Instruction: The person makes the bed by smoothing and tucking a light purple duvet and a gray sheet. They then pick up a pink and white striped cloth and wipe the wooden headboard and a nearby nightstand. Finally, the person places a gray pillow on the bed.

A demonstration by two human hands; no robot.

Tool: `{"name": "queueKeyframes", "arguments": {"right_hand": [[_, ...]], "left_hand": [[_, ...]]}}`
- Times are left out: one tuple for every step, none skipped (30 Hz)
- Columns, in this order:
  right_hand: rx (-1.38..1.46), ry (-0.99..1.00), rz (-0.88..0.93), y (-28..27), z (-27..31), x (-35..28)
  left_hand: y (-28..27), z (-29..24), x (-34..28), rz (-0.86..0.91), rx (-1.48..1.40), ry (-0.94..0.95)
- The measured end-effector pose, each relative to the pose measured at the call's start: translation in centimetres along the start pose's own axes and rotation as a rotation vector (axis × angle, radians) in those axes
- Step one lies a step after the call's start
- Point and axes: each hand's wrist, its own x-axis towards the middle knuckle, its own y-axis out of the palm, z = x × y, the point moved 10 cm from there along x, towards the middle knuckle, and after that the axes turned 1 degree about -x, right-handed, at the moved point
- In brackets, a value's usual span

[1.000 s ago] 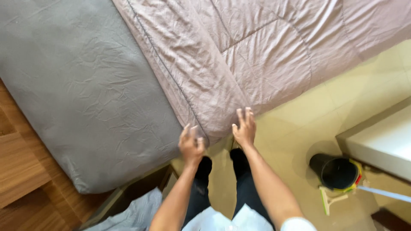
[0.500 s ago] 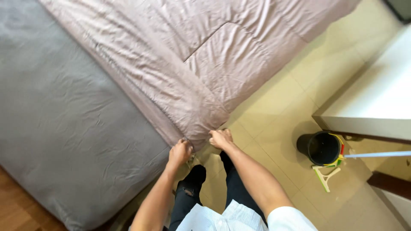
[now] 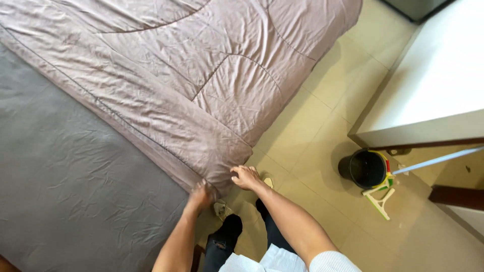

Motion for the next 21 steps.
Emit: {"name": "queueKeyframes", "arguments": {"right_hand": [[-0.002, -0.003, -0.008, -0.1, -0.4, 0.0], [-0.017, 0.015, 0.014, 0.1, -1.0, 0.1], [-0.030, 0.036, 0.035, 0.5, -1.7, 0.0], [-0.031, 0.035, 0.027, 0.0, -1.9, 0.5], [-0.034, 0.021, 0.047, 0.3, -2.0, 0.4], [-0.037, 0.007, 0.067, 0.6, -2.2, 0.4], [-0.036, 0.003, 0.080, 0.6, -2.0, 0.6], [-0.039, -0.009, 0.073, 0.4, -1.8, 0.9], [-0.041, -0.020, 0.056, -0.2, -1.5, 1.5], [-0.040, -0.023, 0.059, -0.1, -1.2, 1.3], [-0.076, -0.036, 0.060, -0.9, -0.9, 1.9], [-0.113, -0.049, 0.060, -1.8, -0.6, 2.5], [-0.118, -0.052, 0.042, -2.9, -0.4, 2.7], [-0.082, -0.081, 0.029, -3.9, 0.0, 3.0], [-0.045, -0.110, 0.034, -3.9, 0.3, 2.6], [-0.048, -0.114, 0.035, -4.6, 0.1, 3.3], [-0.024, -0.111, 0.040, -5.1, -0.4, 3.6], [0.000, -0.109, 0.045, -5.3, -0.8, 4.0], [0.003, -0.105, 0.054, -4.8, -1.6, 4.1], [-0.004, -0.090, 0.031, -4.6, -2.5, 4.3], [-0.014, -0.080, 0.005, -4.7, -3.0, 4.8]], "left_hand": [[0.4, 0.1, -0.6, -0.008, 0.003, 0.003], [2.5, 0.6, -1.2, 0.149, -0.148, -0.048], [4.8, 0.8, -2.2, 0.310, -0.298, -0.089], [2.9, 0.2, -1.9, 0.304, -0.294, -0.084], [0.8, -0.2, -2.2, 0.192, -0.314, -0.097], [-1.3, -0.5, -2.6, 0.080, -0.333, -0.111], [-1.8, -0.8, -2.6, 0.085, -0.337, -0.123], [-5.4, -1.5, -2.7, -0.219, -0.352, -0.057], [-9.3, -2.2, -3.2, -0.526, -0.352, 0.026], [-9.5, -2.8, -4.0, -0.526, -0.351, 0.023], [-9.0, -2.6, -3.0, -0.379, -0.439, -0.086], [-8.3, -2.6, -2.4, -0.228, -0.522, -0.191], [-8.7, -2.4, -1.2, -0.241, -0.519, -0.177], [-9.6, -2.4, 0.1, -0.291, -0.356, -0.140], [-9.5, -2.4, 0.2, -0.330, -0.197, -0.118], [-10.9, -3.0, 0.4, -0.334, -0.200, -0.120], [-12.4, -3.5, 0.2, -0.374, -0.138, -0.130], [-13.7, -4.0, -0.1, -0.415, -0.076, -0.139], [-11.9, -3.5, 0.5, -0.405, -0.078, -0.143], [-7.5, -2.9, 1.7, -0.130, -0.044, -0.169], [-3.6, -1.9, 2.3, 0.138, -0.011, -0.199]]}}
